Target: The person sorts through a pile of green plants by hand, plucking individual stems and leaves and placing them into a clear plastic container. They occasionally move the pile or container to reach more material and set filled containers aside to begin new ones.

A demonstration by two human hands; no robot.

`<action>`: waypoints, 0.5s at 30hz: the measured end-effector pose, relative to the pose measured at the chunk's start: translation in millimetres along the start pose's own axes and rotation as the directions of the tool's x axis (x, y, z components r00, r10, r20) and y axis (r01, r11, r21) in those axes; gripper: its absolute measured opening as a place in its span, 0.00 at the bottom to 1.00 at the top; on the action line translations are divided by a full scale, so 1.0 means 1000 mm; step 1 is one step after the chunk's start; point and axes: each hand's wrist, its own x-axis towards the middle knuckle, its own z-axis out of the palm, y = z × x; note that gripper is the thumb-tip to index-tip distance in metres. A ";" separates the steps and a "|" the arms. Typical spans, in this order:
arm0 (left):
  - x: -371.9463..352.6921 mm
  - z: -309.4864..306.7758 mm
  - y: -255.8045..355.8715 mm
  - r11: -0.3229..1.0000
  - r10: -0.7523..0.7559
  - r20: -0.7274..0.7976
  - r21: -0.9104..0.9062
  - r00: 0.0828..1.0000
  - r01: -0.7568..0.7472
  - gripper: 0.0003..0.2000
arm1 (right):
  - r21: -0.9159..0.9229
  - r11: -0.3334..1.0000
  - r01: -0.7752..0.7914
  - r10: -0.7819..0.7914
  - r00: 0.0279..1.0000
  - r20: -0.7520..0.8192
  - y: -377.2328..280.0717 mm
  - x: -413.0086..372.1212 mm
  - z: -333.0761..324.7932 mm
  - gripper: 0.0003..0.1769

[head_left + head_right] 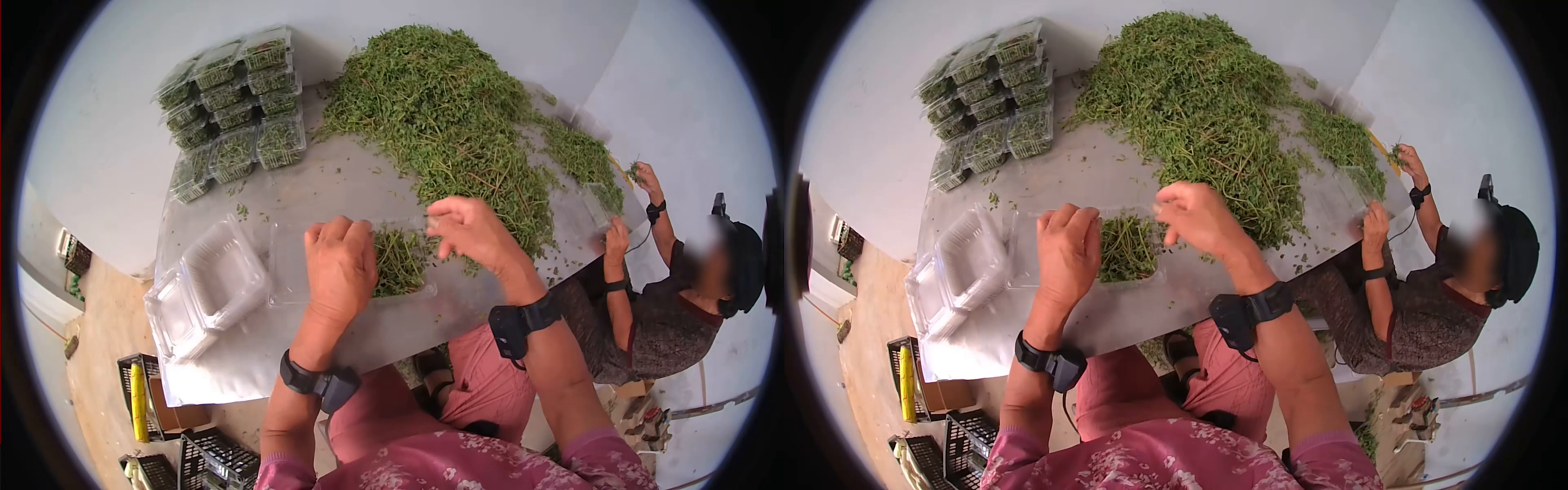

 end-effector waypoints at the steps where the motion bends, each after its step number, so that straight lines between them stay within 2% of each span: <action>1: 0.000 -0.001 0.001 1.000 0.016 0.032 -0.010 0.999 -0.016 0.06 | -0.070 0.998 -0.006 0.001 0.997 -0.076 0.006 0.003 -0.008 0.17; 3: -0.001 0.001 0.006 0.998 0.057 0.095 -0.037 0.994 -0.054 0.07 | -0.209 0.977 -0.035 -0.014 0.973 -0.231 0.030 0.013 -0.034 0.13; 6: -0.003 0.002 0.011 0.995 0.085 0.198 -0.070 0.976 -0.073 0.08 | -0.438 0.897 -0.068 -0.084 0.944 -0.318 0.049 0.016 -0.053 0.07; 10: -0.007 0.004 0.014 0.996 0.083 0.333 -0.056 0.939 -0.068 0.09 | -0.509 0.851 -0.130 -0.003 0.968 -0.253 0.070 0.023 -0.056 0.09; 13: -0.013 0.008 0.010 0.998 0.049 0.426 0.018 0.903 -0.062 0.08 | -0.561 0.821 -0.108 -0.026 0.974 -0.226 0.079 0.025 -0.050 0.11; 15: -0.014 0.009 0.009 0.997 0.058 0.422 0.022 0.905 -0.074 0.08 | -0.605 0.789 -0.108 -0.028 0.977 -0.211 0.082 0.027 -0.044 0.13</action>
